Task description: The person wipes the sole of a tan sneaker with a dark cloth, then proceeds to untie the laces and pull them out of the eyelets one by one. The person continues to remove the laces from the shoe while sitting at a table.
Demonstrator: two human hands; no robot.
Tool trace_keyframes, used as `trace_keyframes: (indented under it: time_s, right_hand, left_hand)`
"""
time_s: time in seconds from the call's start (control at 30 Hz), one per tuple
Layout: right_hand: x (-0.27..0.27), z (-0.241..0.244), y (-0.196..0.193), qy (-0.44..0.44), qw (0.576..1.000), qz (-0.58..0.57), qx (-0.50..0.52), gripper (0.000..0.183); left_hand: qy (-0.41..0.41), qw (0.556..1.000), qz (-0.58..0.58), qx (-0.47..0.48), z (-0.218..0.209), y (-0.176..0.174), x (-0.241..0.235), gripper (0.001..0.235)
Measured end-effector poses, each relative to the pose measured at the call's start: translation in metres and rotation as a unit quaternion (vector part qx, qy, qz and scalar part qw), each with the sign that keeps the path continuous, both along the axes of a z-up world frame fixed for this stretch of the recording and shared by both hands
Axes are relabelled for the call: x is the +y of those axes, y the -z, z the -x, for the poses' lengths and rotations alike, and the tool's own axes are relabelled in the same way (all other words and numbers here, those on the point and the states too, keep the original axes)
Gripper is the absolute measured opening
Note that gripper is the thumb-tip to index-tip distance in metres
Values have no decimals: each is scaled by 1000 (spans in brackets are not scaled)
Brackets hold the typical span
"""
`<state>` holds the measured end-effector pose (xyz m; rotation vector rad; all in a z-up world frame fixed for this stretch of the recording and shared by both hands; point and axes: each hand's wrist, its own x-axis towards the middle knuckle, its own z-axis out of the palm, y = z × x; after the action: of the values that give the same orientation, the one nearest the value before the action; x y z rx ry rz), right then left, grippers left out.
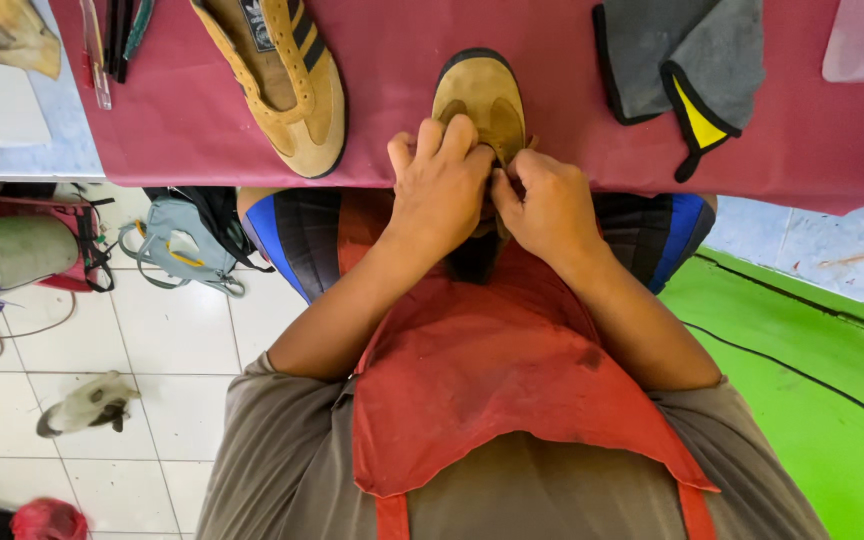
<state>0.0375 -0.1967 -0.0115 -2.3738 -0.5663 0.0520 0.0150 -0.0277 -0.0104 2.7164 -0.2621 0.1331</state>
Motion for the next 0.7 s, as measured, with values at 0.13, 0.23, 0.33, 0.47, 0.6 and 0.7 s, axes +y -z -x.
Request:
trace_keyframes:
  time_s: [0.13, 0.23, 0.33, 0.47, 0.6, 0.7]
  right_hand:
    - [2, -1, 1, -20, 1000, -20, 3, 23]
    - [-2, -2, 6, -13, 1000, -10, -6, 23]
    - [-2, 1, 5, -8, 999, -35, -8, 22]
    - [8, 7, 4, 1, 999, -29, -24, 23]
    - [10, 8, 9, 23, 998, -17, -50, 27]
    - [15, 8, 9, 35, 998, -24, -56, 26]
  left_hand:
    - [-15, 999, 27, -28, 1, 9, 6, 19]
    - [-2, 992, 117, -35, 0, -14, 16, 13]
    - [-20, 990, 131, -53, 15, -19, 35, 13]
    - [-60, 983, 160, -63, 38, -17, 71, 16]
    - [-145, 973, 177, -33, 60, -14, 108, 10]
    - [-185, 959, 210, -37, 72, -13, 123, 10]
